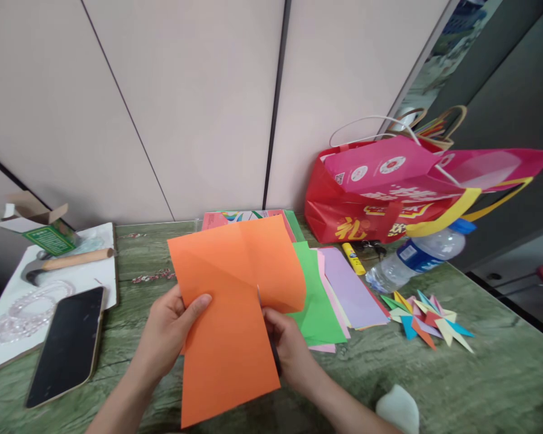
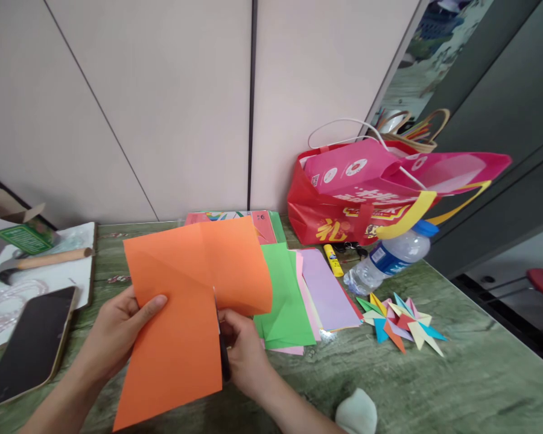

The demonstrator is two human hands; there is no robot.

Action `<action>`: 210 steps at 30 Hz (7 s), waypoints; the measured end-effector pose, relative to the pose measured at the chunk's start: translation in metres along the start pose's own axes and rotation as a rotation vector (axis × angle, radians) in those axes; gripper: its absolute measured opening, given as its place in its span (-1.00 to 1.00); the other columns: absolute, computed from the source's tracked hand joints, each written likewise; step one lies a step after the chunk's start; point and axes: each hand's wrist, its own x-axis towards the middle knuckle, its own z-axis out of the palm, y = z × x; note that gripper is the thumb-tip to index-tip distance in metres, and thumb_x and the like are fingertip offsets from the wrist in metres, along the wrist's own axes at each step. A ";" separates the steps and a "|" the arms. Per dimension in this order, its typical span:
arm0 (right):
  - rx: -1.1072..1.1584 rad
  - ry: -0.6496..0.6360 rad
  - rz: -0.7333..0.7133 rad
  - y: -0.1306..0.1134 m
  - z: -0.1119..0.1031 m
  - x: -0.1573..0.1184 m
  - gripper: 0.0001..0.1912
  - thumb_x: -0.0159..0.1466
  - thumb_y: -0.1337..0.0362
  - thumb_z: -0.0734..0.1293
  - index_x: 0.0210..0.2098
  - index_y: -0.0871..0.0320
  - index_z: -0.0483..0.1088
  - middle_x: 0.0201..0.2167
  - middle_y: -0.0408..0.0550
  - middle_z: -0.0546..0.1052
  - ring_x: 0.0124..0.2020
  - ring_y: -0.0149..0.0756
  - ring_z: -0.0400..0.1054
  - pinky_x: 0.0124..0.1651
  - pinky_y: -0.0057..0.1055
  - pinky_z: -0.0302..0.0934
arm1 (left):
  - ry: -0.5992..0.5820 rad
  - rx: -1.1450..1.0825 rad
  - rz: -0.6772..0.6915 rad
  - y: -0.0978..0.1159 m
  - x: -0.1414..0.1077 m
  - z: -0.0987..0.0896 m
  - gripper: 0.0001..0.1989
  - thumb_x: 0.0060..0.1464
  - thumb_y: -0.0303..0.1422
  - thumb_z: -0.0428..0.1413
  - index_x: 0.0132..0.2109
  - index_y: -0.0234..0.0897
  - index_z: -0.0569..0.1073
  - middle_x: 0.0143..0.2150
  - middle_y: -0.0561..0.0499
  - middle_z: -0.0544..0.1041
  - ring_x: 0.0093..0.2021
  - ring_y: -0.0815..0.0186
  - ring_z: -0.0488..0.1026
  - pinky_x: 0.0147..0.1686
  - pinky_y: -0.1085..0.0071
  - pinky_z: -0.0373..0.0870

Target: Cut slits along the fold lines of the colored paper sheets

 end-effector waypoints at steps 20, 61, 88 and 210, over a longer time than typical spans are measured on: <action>0.017 0.042 0.050 0.001 0.001 0.002 -0.75 -0.06 0.12 0.45 -0.47 0.15 0.44 -0.56 -0.17 0.52 -0.45 -0.28 0.40 -0.38 -0.41 0.23 | -0.025 -0.032 -0.005 0.001 -0.001 -0.001 -0.71 -0.09 -0.24 0.20 -0.19 -0.21 0.39 -0.34 0.04 0.61 -0.48 0.27 0.54 -0.53 0.43 0.48; -0.056 0.034 -0.031 -0.004 0.003 0.002 -0.81 -0.03 0.26 0.45 -0.39 0.13 0.44 -0.42 -0.12 0.57 -0.37 -0.25 0.44 -0.33 -0.38 0.30 | -0.130 -0.010 -0.048 0.003 -0.002 -0.001 -0.70 -0.08 -0.25 0.18 -0.16 -0.18 0.40 -0.25 -0.02 0.61 -0.36 0.16 0.56 -0.42 0.31 0.51; -0.017 0.062 -0.019 -0.004 0.003 0.003 -0.80 -0.05 0.17 0.45 -0.48 0.13 0.44 -0.48 -0.16 0.56 -0.47 -0.31 0.41 -0.41 -0.44 0.26 | -0.123 0.004 -0.050 0.000 -0.003 -0.001 -0.68 -0.10 -0.23 0.19 -0.16 -0.19 0.40 -0.26 -0.04 0.61 -0.39 0.15 0.56 -0.45 0.29 0.51; -0.090 0.053 -0.026 -0.012 0.007 0.003 -0.77 -0.08 0.24 0.47 -0.41 0.15 0.47 -0.44 -0.10 0.59 -0.40 -0.23 0.44 -0.33 -0.37 0.29 | -0.041 0.391 0.082 0.003 -0.005 -0.002 -0.69 -0.13 -0.12 0.14 -0.32 -0.27 0.45 -0.33 -0.07 0.58 -0.38 0.16 0.49 -0.48 0.34 0.46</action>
